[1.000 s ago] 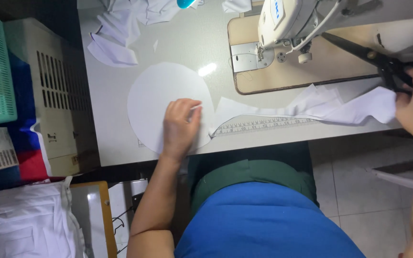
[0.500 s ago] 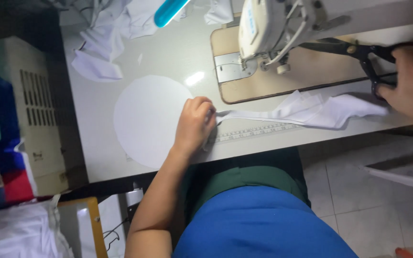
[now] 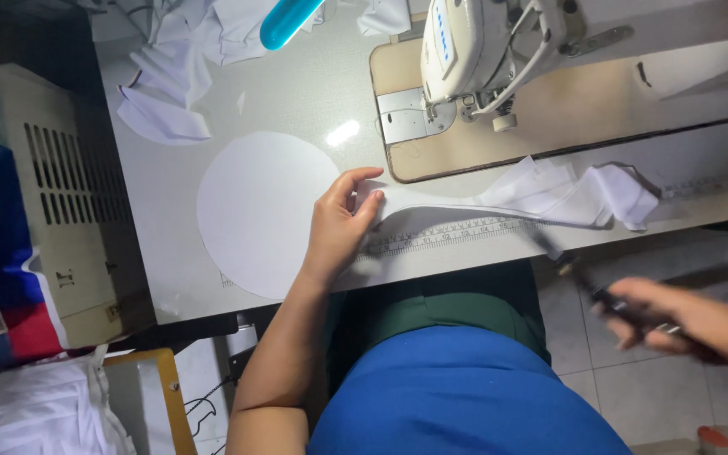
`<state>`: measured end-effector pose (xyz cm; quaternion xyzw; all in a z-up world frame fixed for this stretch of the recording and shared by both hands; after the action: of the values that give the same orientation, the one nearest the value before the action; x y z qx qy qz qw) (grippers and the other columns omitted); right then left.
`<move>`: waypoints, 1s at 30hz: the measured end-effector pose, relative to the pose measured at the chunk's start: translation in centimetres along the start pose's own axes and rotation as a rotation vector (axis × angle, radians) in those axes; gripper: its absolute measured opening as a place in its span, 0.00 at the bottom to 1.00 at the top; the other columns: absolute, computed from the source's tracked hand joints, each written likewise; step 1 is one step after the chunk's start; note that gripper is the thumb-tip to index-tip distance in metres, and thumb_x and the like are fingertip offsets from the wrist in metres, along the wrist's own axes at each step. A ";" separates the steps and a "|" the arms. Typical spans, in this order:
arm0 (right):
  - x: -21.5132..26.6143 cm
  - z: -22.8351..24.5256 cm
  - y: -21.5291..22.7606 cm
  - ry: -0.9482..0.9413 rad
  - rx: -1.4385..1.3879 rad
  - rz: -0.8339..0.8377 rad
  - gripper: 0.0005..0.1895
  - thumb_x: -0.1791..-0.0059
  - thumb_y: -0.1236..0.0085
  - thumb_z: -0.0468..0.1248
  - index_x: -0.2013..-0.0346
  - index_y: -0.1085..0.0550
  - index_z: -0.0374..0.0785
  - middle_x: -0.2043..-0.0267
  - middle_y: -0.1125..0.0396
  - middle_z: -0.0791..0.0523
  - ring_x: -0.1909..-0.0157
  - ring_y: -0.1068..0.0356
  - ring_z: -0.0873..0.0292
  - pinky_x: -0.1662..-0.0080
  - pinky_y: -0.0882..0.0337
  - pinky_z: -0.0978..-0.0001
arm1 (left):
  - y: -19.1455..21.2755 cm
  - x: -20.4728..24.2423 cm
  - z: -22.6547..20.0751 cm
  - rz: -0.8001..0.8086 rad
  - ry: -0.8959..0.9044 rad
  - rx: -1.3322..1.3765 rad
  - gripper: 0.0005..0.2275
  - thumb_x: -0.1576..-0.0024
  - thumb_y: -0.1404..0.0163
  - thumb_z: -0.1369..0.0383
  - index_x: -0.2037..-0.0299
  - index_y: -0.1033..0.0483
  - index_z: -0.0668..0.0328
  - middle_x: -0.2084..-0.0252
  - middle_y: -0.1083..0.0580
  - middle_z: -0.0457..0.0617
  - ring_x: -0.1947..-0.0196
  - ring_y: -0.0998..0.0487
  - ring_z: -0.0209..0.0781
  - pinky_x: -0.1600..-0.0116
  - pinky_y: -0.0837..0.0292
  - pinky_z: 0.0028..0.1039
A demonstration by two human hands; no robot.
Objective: Cutting and preparing white fabric pieces on a sewing table using scissors
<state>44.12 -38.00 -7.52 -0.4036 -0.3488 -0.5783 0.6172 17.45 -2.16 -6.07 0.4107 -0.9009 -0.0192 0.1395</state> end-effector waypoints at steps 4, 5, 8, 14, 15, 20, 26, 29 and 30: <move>-1.8 3.8 -7.7 0.249 -0.114 0.292 0.33 0.60 0.45 0.56 0.51 0.33 0.34 0.68 0.38 0.54 0.70 0.38 0.61 0.59 0.24 0.66 | -0.6 0.4 -0.1 -0.023 0.098 0.136 0.11 0.46 0.51 0.71 0.53 0.28 0.54 0.69 0.28 0.47 0.84 0.27 0.33 0.78 0.28 0.18; -2.7 3.9 -8.4 0.258 -0.175 0.351 0.35 0.59 0.46 0.57 0.49 0.35 0.34 0.68 0.39 0.53 0.68 0.37 0.60 0.57 0.25 0.65 | -0.8 0.5 -0.1 -0.029 0.062 0.163 0.11 0.46 0.51 0.72 0.52 0.28 0.56 0.68 0.29 0.47 0.83 0.28 0.32 0.76 0.26 0.17; -4.4 5.2 -9.7 0.296 -0.224 0.385 0.35 0.59 0.49 0.59 0.49 0.38 0.35 0.68 0.40 0.52 0.66 0.36 0.58 0.58 0.29 0.65 | -0.7 1.3 -0.3 -0.034 0.023 0.186 0.11 0.46 0.51 0.73 0.52 0.29 0.57 0.67 0.30 0.47 0.82 0.28 0.32 0.74 0.25 0.17; -5.4 8.6 -10.3 0.384 -0.074 0.170 0.37 0.62 0.51 0.62 0.53 0.34 0.34 0.72 0.39 0.54 0.71 0.34 0.58 0.65 0.27 0.68 | -0.2 2.8 -0.8 -0.019 -0.032 0.052 0.11 0.46 0.51 0.73 0.53 0.28 0.56 0.61 0.28 0.44 0.80 0.29 0.30 0.72 0.23 0.18; -5.4 9.0 -10.3 0.409 -0.042 0.118 0.35 0.62 0.53 0.62 0.56 0.33 0.34 0.75 0.40 0.55 0.74 0.36 0.60 0.67 0.27 0.69 | -0.1 3.0 -0.8 -0.026 -0.023 0.031 0.10 0.46 0.51 0.73 0.54 0.27 0.55 0.65 0.27 0.44 0.83 0.26 0.32 0.73 0.26 0.17; -6.4 6.6 -8.0 0.208 -0.131 -0.055 0.11 0.57 0.41 0.32 0.62 0.30 0.35 0.77 0.39 0.53 0.78 0.40 0.60 0.76 0.37 0.68 | 1.4 3.3 -1.1 -0.086 -0.069 0.032 0.11 0.45 0.51 0.74 0.52 0.27 0.56 0.68 0.28 0.45 0.81 0.31 0.27 0.74 0.21 0.18; -2.9 3.0 0.2 0.256 0.409 -0.599 0.24 0.60 0.44 0.29 0.49 0.30 0.41 0.67 0.19 0.55 0.50 0.30 0.66 0.48 0.38 0.74 | 5.9 3.8 -1.4 -0.225 -0.066 -0.025 0.13 0.45 0.51 0.73 0.49 0.28 0.55 0.63 0.27 0.47 0.73 0.28 0.30 0.71 0.21 0.19; -3.0 1.8 3.8 0.410 0.488 -0.906 0.24 0.59 0.40 0.30 0.48 0.31 0.33 0.61 0.26 0.51 0.55 0.32 0.63 0.55 0.38 0.73 | 9.5 3.0 -1.4 -0.274 -0.097 -0.060 0.12 0.44 0.51 0.73 0.50 0.27 0.56 0.69 0.31 0.43 0.74 0.31 0.29 0.72 0.25 0.18; -3.5 1.6 5.2 0.558 0.494 -1.010 0.24 0.57 0.38 0.29 0.48 0.31 0.28 0.56 0.30 0.45 0.57 0.32 0.56 0.55 0.38 0.70 | 10.8 2.6 -1.5 -0.263 -0.114 -0.049 0.12 0.43 0.51 0.74 0.50 0.27 0.59 0.74 0.34 0.41 0.75 0.34 0.28 0.72 0.29 0.18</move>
<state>49.04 -35.06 -10.45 0.1316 -0.4456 -0.7845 0.4108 8.30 3.18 -2.42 0.5199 -0.8450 -0.0827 0.0943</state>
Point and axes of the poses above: each hand's wrist, its own x-axis away from the middle knuckle, its own y-axis out of the back of the hand, z = x × y, the point moved 4 cm from there along -x, towards the middle knuckle
